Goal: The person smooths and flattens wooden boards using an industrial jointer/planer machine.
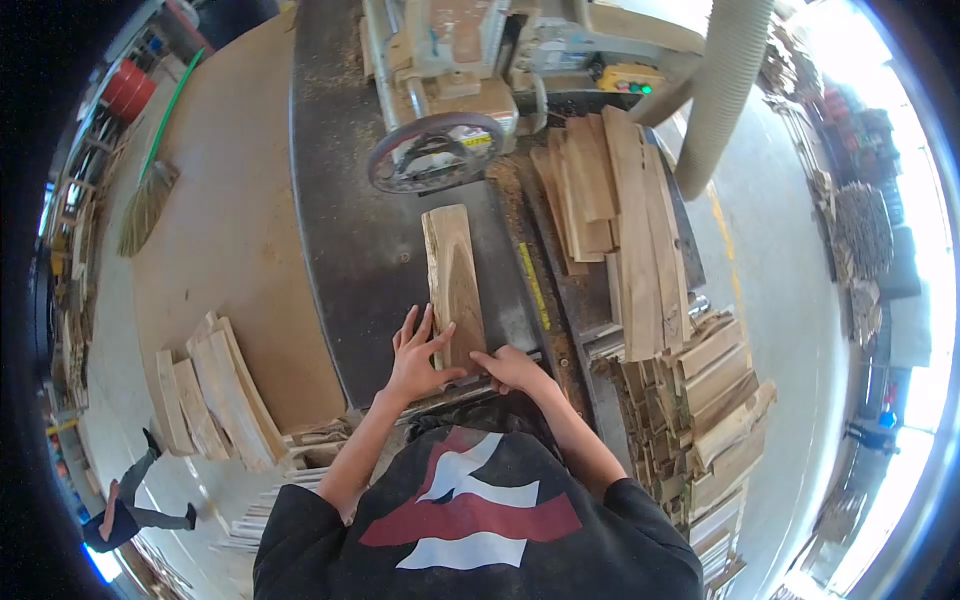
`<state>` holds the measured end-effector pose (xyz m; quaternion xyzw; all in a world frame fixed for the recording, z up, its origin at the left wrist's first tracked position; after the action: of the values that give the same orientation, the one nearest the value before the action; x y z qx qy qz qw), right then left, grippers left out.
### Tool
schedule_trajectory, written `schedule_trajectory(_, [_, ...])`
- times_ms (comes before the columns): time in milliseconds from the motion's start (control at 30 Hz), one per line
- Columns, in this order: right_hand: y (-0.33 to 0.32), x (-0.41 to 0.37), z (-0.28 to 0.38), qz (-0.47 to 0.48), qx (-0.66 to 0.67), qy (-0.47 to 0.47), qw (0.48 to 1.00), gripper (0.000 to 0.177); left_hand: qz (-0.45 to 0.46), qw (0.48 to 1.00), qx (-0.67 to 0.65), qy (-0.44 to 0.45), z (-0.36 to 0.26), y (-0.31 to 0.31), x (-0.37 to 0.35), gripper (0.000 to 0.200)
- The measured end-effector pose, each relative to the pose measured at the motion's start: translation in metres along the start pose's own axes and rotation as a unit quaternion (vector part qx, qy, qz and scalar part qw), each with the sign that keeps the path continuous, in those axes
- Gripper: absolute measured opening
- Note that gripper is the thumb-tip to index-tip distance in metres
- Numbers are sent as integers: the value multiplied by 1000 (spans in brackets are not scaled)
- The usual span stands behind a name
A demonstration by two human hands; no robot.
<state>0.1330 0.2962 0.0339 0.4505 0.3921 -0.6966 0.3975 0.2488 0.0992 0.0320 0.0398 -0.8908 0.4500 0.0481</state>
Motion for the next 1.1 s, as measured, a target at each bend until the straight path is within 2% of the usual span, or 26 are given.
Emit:
schedule_trajectory(67, [-9, -12, -2, -33, -11, 41, 999, 73, 32, 998, -16, 57, 1, 8, 4, 88])
schedule_trajectory(133, [-10, -13, -9, -62, -22, 78, 995, 77, 33, 997, -16, 64, -1, 14, 15, 90])
schedule_trajectory(167, [-4, -9, -18, -42, 31, 83, 995, 74, 27, 997, -15, 65, -2, 18, 21, 92])
schedule_trajectory(200, [2, -6, -25, -21, 82, 87, 993, 72, 35, 997, -8, 70, -5, 19, 26, 103])
schedule_trajectory(233, [10, -5, -30, -21, 87, 86, 992, 72, 38, 997, -7, 73, -6, 24, 32, 103])
schedule_trajectory(300, [19, -1, -35, -20, 275, 24, 961, 66, 19, 997, -74, 21, -7, 33, 45, 123])
schedule_trajectory(333, [18, 3, -33, -19, 275, 23, 961, 66, 48, 998, -34, 25, -9, 36, 50, 134])
schedule_trajectory(400, [16, 8, -31, -15, 382, 9, 924, 58, 28, 998, -56, 12, -12, 40, 60, 133])
schedule_trajectory(433, [14, 9, -29, -12, 383, 10, 924, 58, 7, 997, -79, -1, -12, 40, 65, 133])
schedule_trajectory(500, [5, 13, -24, -7, 449, 18, 894, 54, 31, 998, -61, 3, -6, 38, 75, 137])
schedule_trajectory(667, [0, 21, -8, -22, 467, -13, 884, 51, 37, 996, -53, 64, 13, 29, 92, 133])
schedule_trajectory(867, [-16, 36, 23, -71, 450, -67, 888, 46, 25, 997, -27, 63, 34, 12, 121, 129])
schedule_trajectory(967, [-20, 45, 43, -81, 454, -85, 883, 43, -18, 997, -21, 68, 49, 11, 133, 129])
schedule_trajectory(1100, [-30, 53, 71, -56, 470, -91, 876, 42, -35, 996, -20, 80, 67, 0, 152, 128])
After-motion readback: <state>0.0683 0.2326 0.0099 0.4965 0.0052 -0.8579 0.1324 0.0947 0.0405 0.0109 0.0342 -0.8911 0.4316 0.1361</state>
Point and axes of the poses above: each hand's wrist, its own x-axis towards the middle knuckle, its own y-axis out of the palm, z = x × y, the point moved 1 cm from there along x, towards the middle knuckle, and after that the axes turned 14 degrees about y, right-handed, at the moved point
